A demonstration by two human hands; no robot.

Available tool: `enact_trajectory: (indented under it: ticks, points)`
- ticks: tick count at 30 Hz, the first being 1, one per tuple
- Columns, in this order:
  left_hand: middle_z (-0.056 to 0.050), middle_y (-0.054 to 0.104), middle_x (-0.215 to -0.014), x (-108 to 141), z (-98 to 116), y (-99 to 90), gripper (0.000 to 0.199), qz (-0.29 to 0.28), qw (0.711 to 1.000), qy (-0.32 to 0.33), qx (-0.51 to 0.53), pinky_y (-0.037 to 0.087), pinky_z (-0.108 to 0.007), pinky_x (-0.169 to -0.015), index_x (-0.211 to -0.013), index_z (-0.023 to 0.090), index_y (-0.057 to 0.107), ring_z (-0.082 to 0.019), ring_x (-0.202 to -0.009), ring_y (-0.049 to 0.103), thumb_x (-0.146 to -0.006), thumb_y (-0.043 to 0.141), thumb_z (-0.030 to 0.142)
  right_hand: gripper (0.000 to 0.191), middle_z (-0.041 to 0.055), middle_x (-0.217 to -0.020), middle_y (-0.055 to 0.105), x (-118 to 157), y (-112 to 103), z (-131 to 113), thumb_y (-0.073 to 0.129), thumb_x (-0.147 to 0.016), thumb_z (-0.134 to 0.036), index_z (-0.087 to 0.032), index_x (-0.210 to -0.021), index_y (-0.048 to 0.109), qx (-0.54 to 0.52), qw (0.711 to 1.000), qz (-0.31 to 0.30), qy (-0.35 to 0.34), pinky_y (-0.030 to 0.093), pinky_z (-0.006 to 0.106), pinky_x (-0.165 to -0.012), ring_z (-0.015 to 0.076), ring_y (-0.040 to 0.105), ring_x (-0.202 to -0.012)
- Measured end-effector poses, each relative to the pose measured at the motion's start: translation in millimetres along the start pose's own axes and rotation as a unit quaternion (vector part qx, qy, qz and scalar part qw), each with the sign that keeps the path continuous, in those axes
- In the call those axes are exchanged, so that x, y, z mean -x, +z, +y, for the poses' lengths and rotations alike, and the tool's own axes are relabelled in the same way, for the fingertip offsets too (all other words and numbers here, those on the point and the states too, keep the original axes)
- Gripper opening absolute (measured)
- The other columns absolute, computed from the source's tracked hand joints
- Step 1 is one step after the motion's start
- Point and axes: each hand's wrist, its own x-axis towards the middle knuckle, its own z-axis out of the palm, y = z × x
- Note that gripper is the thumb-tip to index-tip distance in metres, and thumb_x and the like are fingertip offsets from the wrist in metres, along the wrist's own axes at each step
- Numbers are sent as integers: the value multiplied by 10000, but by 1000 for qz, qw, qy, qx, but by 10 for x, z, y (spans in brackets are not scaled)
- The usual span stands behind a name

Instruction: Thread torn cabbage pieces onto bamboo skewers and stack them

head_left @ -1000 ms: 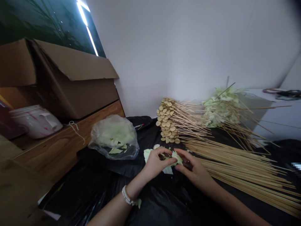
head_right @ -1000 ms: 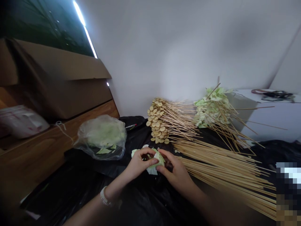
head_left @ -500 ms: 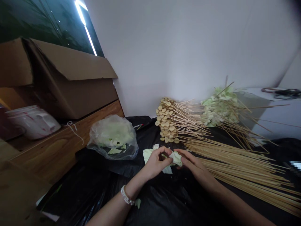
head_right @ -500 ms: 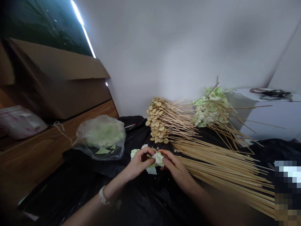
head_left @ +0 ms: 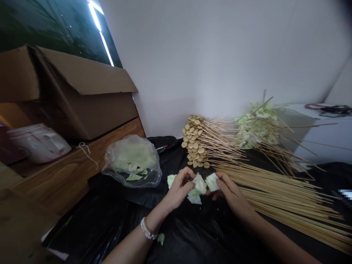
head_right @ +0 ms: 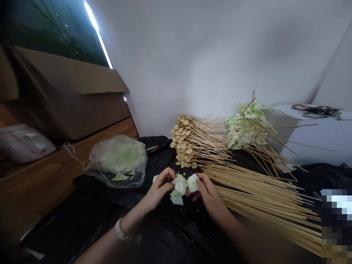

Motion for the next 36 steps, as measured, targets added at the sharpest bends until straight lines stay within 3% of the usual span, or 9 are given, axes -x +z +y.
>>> enact_trajectory:
  ticks: [4, 7, 10, 14, 20, 24, 29, 33, 36]
  points:
    - [-59, 669, -925, -1, -3, 58, 272, 4, 997, 21, -81, 450, -269, -725, -983, 171, 627, -182, -821, 611, -743, 696, 277, 392, 36, -814, 684, 47, 81, -14, 408, -931, -538, -210, -1143, 433, 71, 997, -13, -36, 491, 323, -655, 180, 638, -708]
    - [-70, 677, -853, -18, -44, 96, 231, -10, 994, 21, -111, 452, -278, -730, -815, 143, 664, -185, -790, 613, -714, 745, 334, 338, 36, -865, 686, 67, 103, -74, 402, -947, -487, -220, -1136, 488, 137, 987, -36, -72, 483, 313, -688, 174, 634, -743]
    - [-31, 644, -748, -45, -96, 99, 258, 7, 998, 15, -68, 437, -248, -669, -747, 150, 608, -145, -701, 585, -730, 734, 374, 299, 30, -889, 683, 13, -66, -135, 388, -956, -435, -236, -1075, 578, 239, 964, -28, -113, 467, 319, -748, 185, 631, -815]
    - [30, 547, -649, -74, -141, 80, 331, 55, 998, 15, -16, 379, -200, -572, -733, 168, 527, -91, -598, 505, -718, 739, 422, 256, 55, -929, 694, -126, -508, -120, 443, -906, -353, -224, -914, 664, 425, 891, 56, -152, 433, 357, -807, 224, 612, -872]
    - [-4, 624, -727, -90, -167, 70, 359, 59, 998, 2, 7, 423, -216, -620, -709, 169, 523, -109, -658, 561, -657, 793, 400, 221, 83, -811, 665, -203, -815, 55, 460, -840, -174, -188, -768, 669, 599, 797, 6, -83, 383, 307, -720, 210, 570, -797]
    - [-55, 685, -895, -99, -164, 52, 366, 56, 998, -3, 42, 474, -262, -725, -687, 156, 535, -142, -778, 616, -606, 837, 345, 235, 90, -819, 652, -210, -784, 131, 425, -847, -135, -179, -752, 636, 617, 783, -4, -75, 368, 291, -712, 201, 568, -803]
    - [18, 627, -680, -121, -166, 21, 338, 74, 995, -13, 70, 432, -196, -591, -722, 145, 559, -77, -603, 555, -635, 825, 336, 240, 85, -775, 641, -197, -712, 112, 369, -897, -163, -186, -807, 590, 640, 761, 19, -106, 342, 296, -648, 201, 567, -727]
    - [22, 628, -700, -130, -168, -9, 419, 95, 988, -33, 118, 488, -225, -645, -983, 148, 629, -81, -611, 574, -660, 812, 342, 226, 67, -754, 633, -164, -626, 70, 345, -916, -187, -200, -856, 563, 620, 770, 53, -139, 347, 300, -619, 199, 574, -684]
    - [-23, 668, -782, -135, -174, -26, 425, 132, 979, -50, 147, 505, -226, -669, -967, 127, 654, -101, -682, 610, -646, 820, 351, 219, 69, -848, 649, -141, -578, 71, 348, -911, -177, -205, -915, 565, 595, 780, 75, -176, 401, 297, -648, 197, 598, -735]
